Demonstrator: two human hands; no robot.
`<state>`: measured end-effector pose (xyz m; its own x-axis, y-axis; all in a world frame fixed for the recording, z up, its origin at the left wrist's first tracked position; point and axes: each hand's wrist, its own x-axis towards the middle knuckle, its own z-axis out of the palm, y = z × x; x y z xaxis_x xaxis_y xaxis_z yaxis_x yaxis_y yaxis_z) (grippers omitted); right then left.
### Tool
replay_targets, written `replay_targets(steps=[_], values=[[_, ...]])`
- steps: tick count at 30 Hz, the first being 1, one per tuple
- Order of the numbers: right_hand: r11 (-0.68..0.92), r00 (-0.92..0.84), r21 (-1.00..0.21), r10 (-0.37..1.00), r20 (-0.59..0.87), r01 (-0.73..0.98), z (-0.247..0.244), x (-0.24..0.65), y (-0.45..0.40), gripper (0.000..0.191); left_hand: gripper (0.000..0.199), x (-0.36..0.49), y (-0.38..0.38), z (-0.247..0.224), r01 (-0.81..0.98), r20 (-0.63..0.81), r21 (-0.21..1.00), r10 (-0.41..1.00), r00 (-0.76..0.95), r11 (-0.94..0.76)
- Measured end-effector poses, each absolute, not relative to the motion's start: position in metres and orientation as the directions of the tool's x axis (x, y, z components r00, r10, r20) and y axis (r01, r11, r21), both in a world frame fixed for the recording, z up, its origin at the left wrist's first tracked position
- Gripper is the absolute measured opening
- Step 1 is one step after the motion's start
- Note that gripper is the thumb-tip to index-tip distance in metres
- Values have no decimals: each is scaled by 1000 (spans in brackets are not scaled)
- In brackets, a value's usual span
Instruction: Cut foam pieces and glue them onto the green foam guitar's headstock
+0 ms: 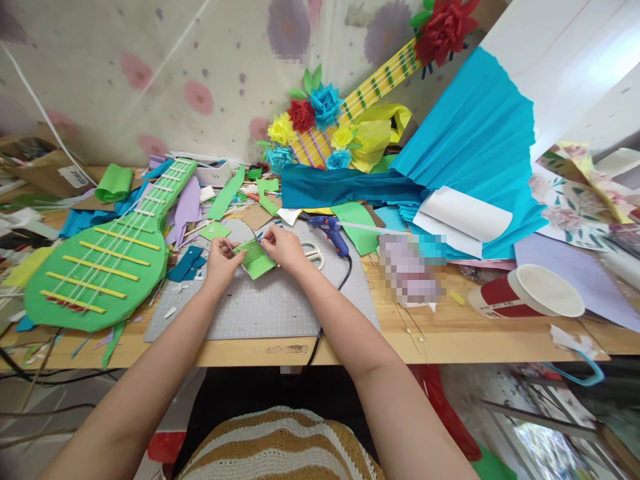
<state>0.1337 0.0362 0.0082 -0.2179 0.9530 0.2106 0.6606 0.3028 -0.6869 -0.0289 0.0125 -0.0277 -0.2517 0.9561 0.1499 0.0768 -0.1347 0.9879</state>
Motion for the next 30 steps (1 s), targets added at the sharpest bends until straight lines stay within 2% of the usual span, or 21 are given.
replay_targets(steps=[5, 10, 15, 19, 30], values=[[296, -214, -686, 955, 205, 665, 10, 133, 35, 8, 40, -28, 12, -26, 92, 152, 987, 954, -259, -132], [308, -225, -670, 951, 211, 675, 10, 132, 34, 9, 42, -24, 15, -23, 193, 165, 975, 939, -301, -109], [316, -233, -667, 949, 214, 675, 10, 132, 34, 8, 48, -22, 20, -22, 81, 103, 993, 965, -242, -86], [304, -238, -672, 952, 192, 675, 13, 130, 33, 9, 49, -22, 22, -19, 26, 40, 999, 965, -260, -35], [318, -254, -665, 947, 196, 676, 18, 128, 31, 8, 46, -20, 21, -15, 6, 21, 1000, 961, -274, -20]])
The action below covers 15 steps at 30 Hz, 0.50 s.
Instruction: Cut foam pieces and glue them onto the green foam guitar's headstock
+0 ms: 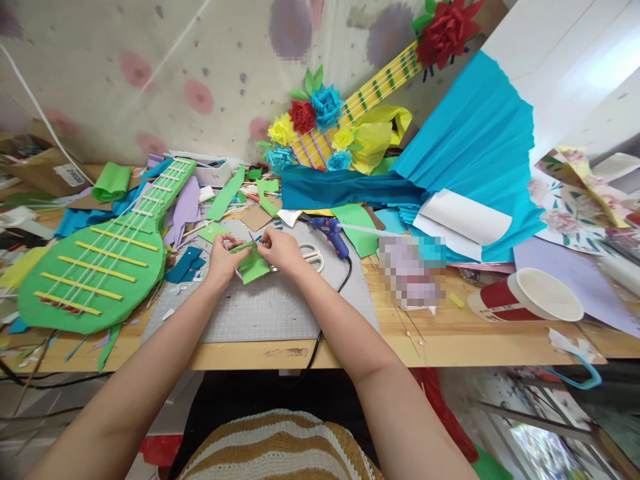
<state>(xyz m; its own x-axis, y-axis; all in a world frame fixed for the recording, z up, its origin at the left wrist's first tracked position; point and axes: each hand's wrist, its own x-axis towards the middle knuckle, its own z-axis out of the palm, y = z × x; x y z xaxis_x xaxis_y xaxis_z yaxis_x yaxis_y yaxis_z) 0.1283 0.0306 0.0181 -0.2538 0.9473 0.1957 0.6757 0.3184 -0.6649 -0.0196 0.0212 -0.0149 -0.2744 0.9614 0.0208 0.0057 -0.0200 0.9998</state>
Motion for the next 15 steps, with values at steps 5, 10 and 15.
replay_targets(steps=[5, 10, 15], values=[[322, -251, -666, 946, 204, 673, 17, 129, 30, 11, 47, -18, 20, -12, 1, 22, 1000, 963, -267, -23], [292, -244, -674, 955, 168, 679, 20, 129, 28, 17, 48, -18, 20, -14, 5, 43, 999, 964, -262, -43], [236, -209, -647, 971, 121, 725, 21, 123, 27, 18, 47, -18, 19, -16, 92, 125, 990, 959, -255, -105]])
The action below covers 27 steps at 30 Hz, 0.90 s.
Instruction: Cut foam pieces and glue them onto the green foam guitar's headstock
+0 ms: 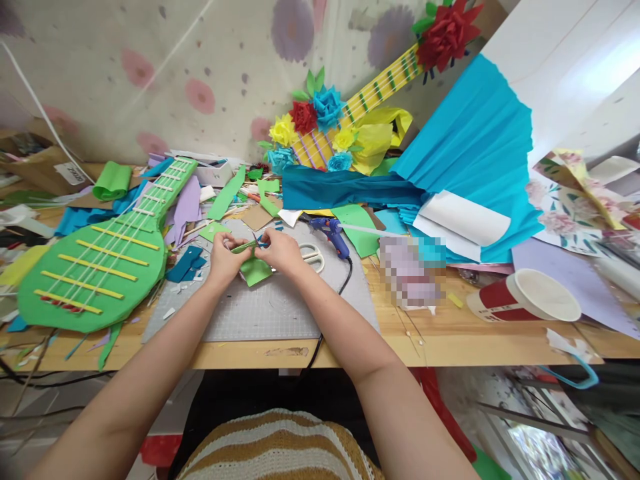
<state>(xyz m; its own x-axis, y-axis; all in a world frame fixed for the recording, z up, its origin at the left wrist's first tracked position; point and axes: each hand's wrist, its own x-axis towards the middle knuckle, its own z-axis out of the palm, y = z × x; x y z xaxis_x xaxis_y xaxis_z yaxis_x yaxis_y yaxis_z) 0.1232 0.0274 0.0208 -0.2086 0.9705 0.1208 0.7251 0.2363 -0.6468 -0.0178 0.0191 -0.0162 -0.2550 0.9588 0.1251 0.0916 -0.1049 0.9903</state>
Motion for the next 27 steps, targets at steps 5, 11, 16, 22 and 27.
replay_targets(steps=[5, 11, 16, 22, 27], values=[[246, -200, -624, 969, 145, 742, 19, 119, 28, 11, 45, -16, 17, -13, 139, 159, 982, 951, -264, -125], [296, -235, -627, 955, 181, 720, 16, 122, 30, 11, 47, -21, 17, -18, 54, 153, 988, 969, -195, -145], [310, -232, -637, 951, 205, 706, 9, 123, 33, 11, 46, -29, 13, -21, -79, 78, 993, 993, -94, -85], [313, -229, -635, 950, 214, 706, 7, 122, 34, 12, 46, -29, 14, -22, -70, 103, 991, 990, -98, -110], [305, -224, -624, 952, 207, 720, 7, 121, 33, 12, 46, -28, 15, -23, -85, 93, 991, 989, -114, -103]])
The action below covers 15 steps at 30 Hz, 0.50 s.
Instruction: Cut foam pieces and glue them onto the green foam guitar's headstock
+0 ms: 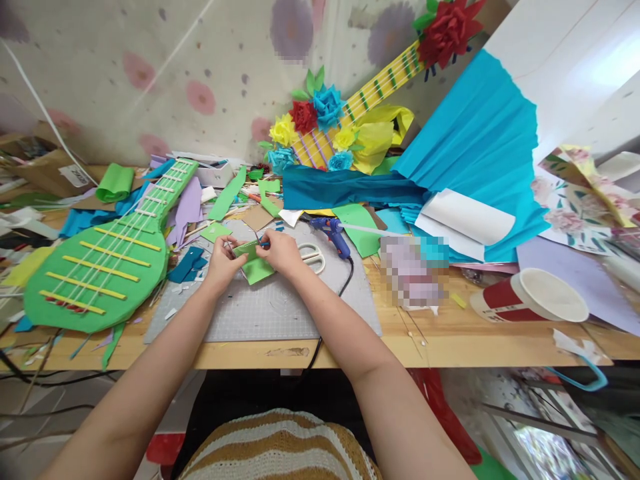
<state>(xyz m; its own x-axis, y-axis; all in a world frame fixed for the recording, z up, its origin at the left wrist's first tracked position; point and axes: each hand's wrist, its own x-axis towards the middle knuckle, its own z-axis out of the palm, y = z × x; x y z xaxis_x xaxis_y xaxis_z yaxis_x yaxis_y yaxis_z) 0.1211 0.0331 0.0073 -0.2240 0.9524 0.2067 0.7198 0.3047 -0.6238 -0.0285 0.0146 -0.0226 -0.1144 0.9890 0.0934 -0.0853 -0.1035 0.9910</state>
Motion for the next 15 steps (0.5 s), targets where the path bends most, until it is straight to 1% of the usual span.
replay_targets(steps=[15], values=[[292, -202, -649, 956, 211, 703, 5, 120, 35, 13, 43, -27, 11, -14, -189, 49, 979, 990, -129, -73]])
